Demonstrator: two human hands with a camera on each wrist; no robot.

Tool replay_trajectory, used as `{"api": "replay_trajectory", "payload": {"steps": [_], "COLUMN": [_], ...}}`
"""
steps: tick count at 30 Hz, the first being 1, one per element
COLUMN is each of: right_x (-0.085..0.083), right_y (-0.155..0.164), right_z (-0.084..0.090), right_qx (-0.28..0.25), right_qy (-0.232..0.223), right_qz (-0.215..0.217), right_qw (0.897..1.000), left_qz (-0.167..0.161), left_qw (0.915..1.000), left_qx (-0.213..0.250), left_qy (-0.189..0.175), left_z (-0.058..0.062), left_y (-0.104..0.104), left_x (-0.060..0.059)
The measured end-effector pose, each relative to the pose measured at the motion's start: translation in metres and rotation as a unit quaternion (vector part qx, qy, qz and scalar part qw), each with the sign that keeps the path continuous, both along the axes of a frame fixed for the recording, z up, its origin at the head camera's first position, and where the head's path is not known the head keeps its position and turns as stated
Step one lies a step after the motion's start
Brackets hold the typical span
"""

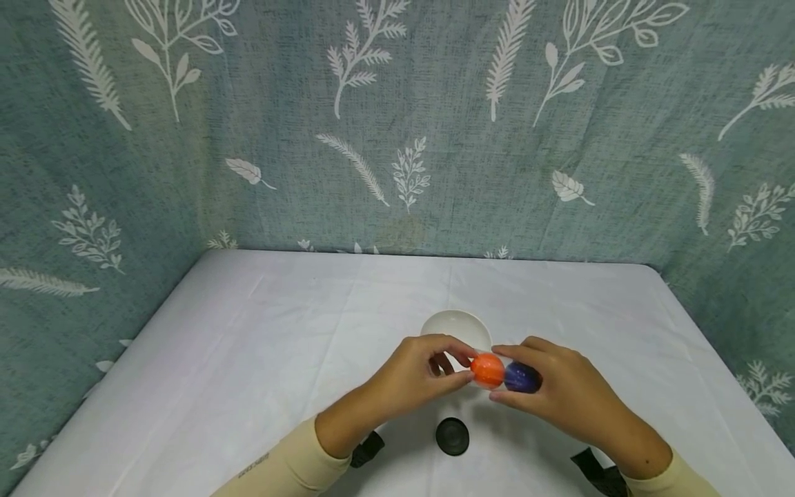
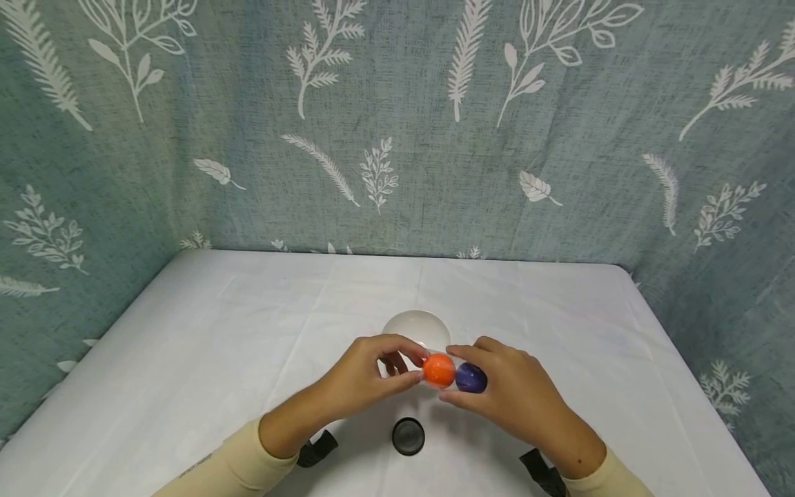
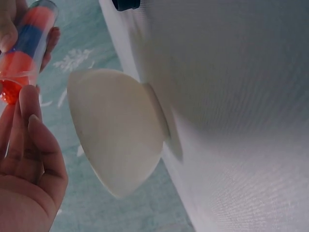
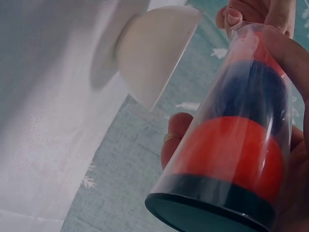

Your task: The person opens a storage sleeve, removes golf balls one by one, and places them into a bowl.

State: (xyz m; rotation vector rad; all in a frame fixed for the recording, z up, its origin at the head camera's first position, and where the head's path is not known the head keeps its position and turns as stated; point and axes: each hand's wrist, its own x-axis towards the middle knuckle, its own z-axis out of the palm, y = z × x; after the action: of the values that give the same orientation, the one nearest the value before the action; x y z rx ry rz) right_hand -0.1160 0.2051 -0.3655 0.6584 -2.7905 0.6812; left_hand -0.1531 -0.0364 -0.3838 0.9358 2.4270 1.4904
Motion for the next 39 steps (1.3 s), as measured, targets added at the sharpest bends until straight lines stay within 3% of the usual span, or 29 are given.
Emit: {"api": "replay_trajectory", "payload": {"steps": [16,32,39], "right_x": [0.0015,-0.0032,-0.0018], "right_y": [0.0001,-0.0029,-0.0006], "right_z": [-0.0013,-0.0031,0.0015], "right_qx": [0.007,0.037,0.053], "right_qy": [0.002,0.049,0.057], "right_qz": [-0.007,-0.001,-0.013], "right_qw": [1.000,0.998,0.997], "left_qz": [-0.004,0.050,0.042], "left_qw": [1.0000,0.9982,0.9977], "left_qx": [-0.001,0.004,0.019], "left_qy": [-0.002,-0.034,-0.050], "left_z": [-0.0005,-0.0022,-0.0017], "left_y": [0.0001,-0.0030,-0.0009], "left_x": [-0.0002,-0.0010,-0.0014]}}
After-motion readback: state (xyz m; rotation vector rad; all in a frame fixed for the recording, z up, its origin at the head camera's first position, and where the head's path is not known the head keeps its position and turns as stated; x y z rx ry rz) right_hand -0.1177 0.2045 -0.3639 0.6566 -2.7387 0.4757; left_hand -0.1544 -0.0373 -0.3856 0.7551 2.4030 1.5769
